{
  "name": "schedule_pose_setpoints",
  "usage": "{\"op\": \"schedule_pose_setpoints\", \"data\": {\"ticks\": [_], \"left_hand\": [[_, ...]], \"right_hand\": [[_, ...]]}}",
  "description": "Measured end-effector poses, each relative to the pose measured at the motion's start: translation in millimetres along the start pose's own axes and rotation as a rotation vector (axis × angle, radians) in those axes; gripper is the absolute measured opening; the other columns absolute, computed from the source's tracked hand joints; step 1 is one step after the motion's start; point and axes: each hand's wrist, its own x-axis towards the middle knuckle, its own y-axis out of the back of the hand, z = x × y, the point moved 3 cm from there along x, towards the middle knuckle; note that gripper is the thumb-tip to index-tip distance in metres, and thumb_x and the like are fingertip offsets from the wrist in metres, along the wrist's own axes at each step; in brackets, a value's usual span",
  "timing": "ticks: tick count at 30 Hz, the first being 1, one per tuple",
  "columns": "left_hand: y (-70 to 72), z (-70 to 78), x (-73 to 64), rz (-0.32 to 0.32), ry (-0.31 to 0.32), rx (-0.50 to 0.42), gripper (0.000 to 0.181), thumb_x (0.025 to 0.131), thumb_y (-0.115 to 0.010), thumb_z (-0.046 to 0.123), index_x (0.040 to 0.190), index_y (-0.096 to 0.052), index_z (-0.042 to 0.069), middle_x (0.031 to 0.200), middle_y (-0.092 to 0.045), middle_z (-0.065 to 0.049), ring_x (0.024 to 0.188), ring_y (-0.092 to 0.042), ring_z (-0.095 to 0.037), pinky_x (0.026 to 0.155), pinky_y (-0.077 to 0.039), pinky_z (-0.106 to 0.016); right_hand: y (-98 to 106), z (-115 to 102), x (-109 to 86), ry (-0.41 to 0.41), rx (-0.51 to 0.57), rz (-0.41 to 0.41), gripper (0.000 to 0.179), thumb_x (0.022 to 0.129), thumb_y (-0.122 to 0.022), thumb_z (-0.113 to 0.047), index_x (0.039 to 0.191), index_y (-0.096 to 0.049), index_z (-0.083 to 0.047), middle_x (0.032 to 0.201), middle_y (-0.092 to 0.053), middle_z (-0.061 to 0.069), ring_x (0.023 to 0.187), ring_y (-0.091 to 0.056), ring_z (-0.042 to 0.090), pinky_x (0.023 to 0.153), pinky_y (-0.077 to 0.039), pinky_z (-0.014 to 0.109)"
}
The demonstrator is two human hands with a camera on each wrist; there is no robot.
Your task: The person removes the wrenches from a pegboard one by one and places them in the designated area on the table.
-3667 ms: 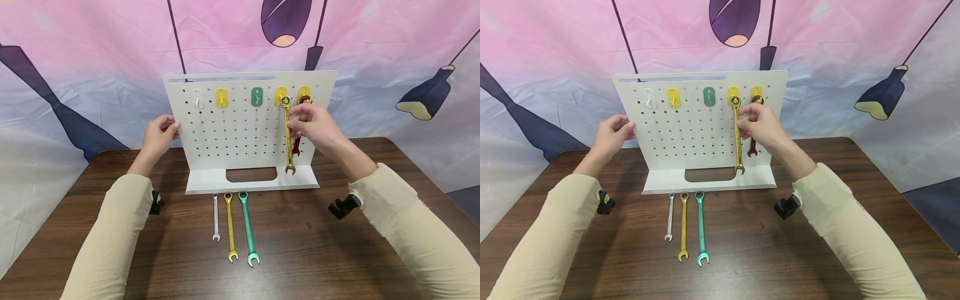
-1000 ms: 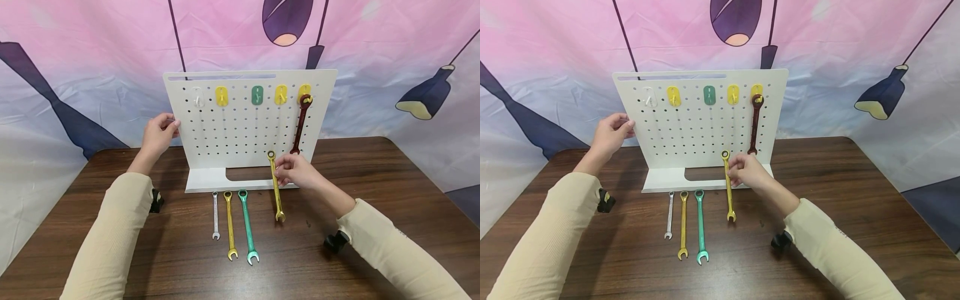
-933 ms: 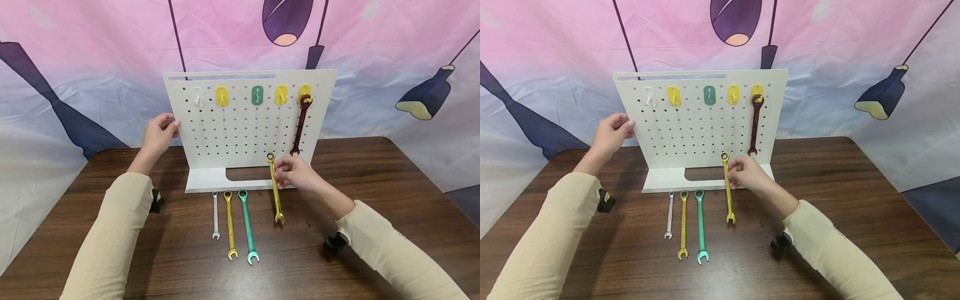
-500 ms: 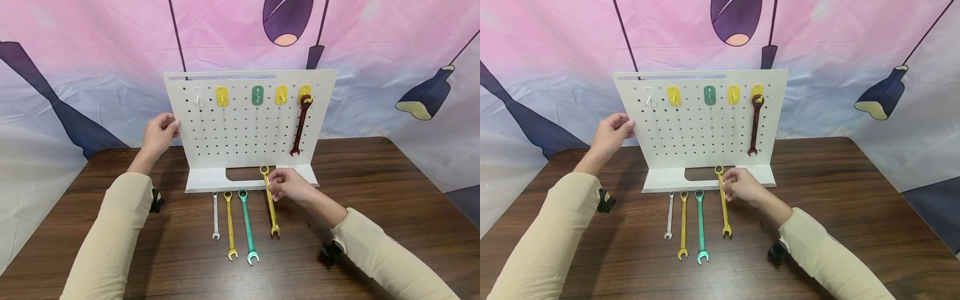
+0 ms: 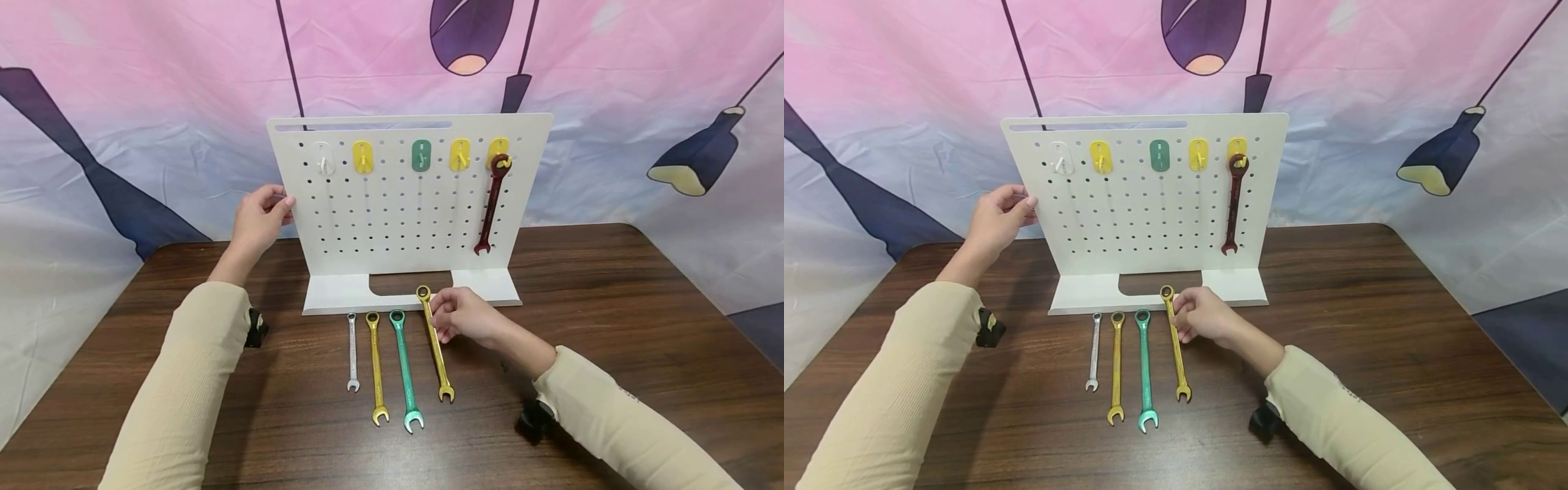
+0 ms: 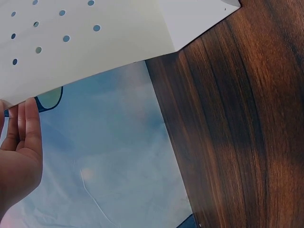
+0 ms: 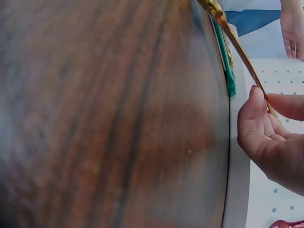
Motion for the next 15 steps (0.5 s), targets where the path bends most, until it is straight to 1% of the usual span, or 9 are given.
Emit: {"op": "schedule_pose_setpoints", "data": {"ticks": [8, 15], "left_hand": [[-0.4, -1.2, 0.9, -0.008, 0.005, 0.000, 0.029, 0.097, -0.046, 0.025, 0.112, -0.053, 0.001, 0.105, -0.059, -0.019, 0.093, -0.059, -0.027, 0.083, -0.054, -0.032], [-0.5, -1.8, 0.8, -0.006, 0.007, 0.001, 0.030, 0.097, -0.046, 0.025, 0.112, -0.053, 0.001, 0.105, -0.059, -0.018, 0.093, -0.059, -0.027, 0.083, -0.054, -0.032]], "right_hand": [[-3.2, 4.2, 0.8, -0.002, -0.007, -0.038, 0.012, 0.084, -0.050, 0.012, 0.095, -0.047, 0.013, 0.065, -0.052, 0.008, 0.052, -0.054, 0.013, 0.049, -0.052, 0.022], [-4.8, 6.4, 1.8, -0.015, -0.008, -0.063, 0.012, 0.084, -0.050, 0.012, 0.096, -0.046, 0.013, 0.066, -0.052, 0.009, 0.052, -0.055, 0.014, 0.048, -0.053, 0.023]]}}
